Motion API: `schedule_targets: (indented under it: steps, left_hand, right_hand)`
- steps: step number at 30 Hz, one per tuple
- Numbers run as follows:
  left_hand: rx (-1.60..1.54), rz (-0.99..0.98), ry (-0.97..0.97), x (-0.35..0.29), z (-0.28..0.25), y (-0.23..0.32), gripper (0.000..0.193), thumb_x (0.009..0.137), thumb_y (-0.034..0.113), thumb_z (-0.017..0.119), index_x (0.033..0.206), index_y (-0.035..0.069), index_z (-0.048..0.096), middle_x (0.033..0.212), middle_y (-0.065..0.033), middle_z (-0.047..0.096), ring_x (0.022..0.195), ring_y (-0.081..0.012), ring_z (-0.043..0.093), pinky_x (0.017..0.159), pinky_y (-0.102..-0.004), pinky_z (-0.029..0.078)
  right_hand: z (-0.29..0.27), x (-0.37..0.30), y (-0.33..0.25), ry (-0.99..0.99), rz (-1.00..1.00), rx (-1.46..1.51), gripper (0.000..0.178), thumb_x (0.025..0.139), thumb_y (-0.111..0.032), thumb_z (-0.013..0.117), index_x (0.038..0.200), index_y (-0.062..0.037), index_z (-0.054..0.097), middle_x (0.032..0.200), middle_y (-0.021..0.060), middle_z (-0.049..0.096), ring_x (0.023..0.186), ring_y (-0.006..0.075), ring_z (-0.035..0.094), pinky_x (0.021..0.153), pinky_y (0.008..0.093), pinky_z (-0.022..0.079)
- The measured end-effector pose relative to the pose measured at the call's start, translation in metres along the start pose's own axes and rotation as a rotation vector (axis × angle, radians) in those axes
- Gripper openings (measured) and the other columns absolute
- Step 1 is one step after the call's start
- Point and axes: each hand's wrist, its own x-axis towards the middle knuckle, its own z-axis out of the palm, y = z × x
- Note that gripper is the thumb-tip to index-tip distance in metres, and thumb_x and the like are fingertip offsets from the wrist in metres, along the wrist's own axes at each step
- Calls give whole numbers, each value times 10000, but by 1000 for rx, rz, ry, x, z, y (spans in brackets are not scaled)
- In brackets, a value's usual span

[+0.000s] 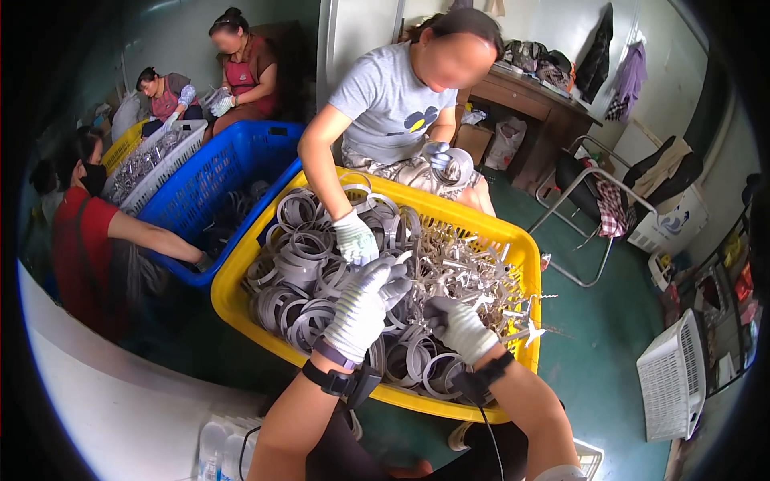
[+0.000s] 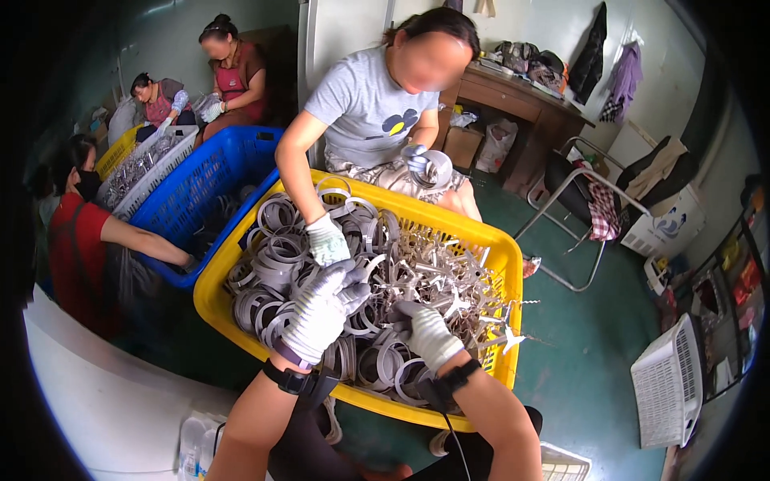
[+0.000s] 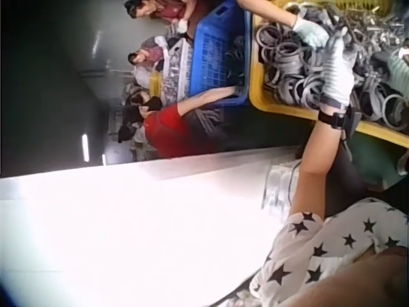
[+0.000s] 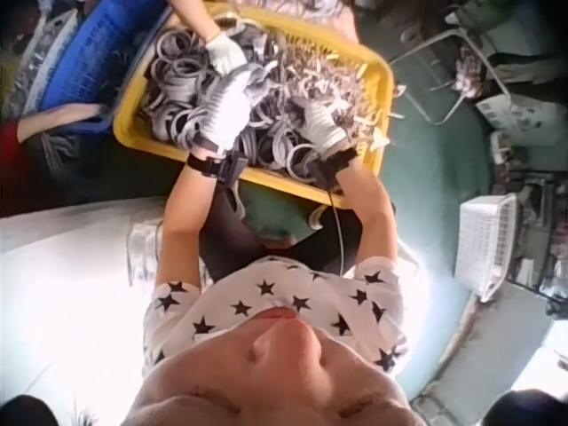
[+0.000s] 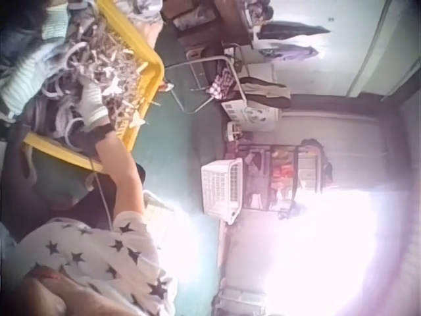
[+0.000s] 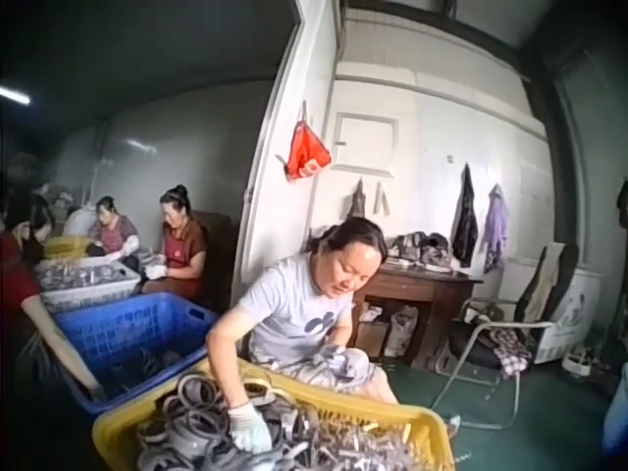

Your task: Sorting various plastic and metal manufacturing components from a large yellow bin into smaller baskets.

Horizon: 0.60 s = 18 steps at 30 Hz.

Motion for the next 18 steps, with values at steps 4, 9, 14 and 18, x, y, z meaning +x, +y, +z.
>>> schedule_targets:
  steps: [4,9,14,18]
  left_hand:
    - [338,-115,143,-4,-5,-17,206,937,284,641,1105,168,614,994,14,640,902,-134,618,813,-320,504]
    - [338,-443,40,-24,31,-37,339,945,431,636,1113,138,613,993,-10,673,844,-139,649,749,-327,552]
    - [-21,-423,-31,-18,18,-64,423,935,388,650,1233,107,547,1137,-90,629,1014,-281,647,913,-461,541]
    - [2,-242,-138,-11,14,-56,451,911,158,645,1335,150,492,1239,-100,603,957,-261,675,924,-468,543]
  right_hand:
    - [4,-79,-27,-134,-16,173,205,975,-217,556,1038,-30,613,780,36,577,559,82,483,477,177,385]
    - [12,-131,-15,-307,-87,-230,273,988,-271,568,1158,-58,598,829,34,683,631,81,614,544,203,460]
    - [-12,-121,13,-505,-7,-340,347,997,-305,574,1251,-69,570,918,26,686,709,88,631,619,203,488]
    - [-50,-101,-19,-440,-313,-970,344,963,-307,605,1132,-10,653,972,63,708,837,194,676,737,310,533]
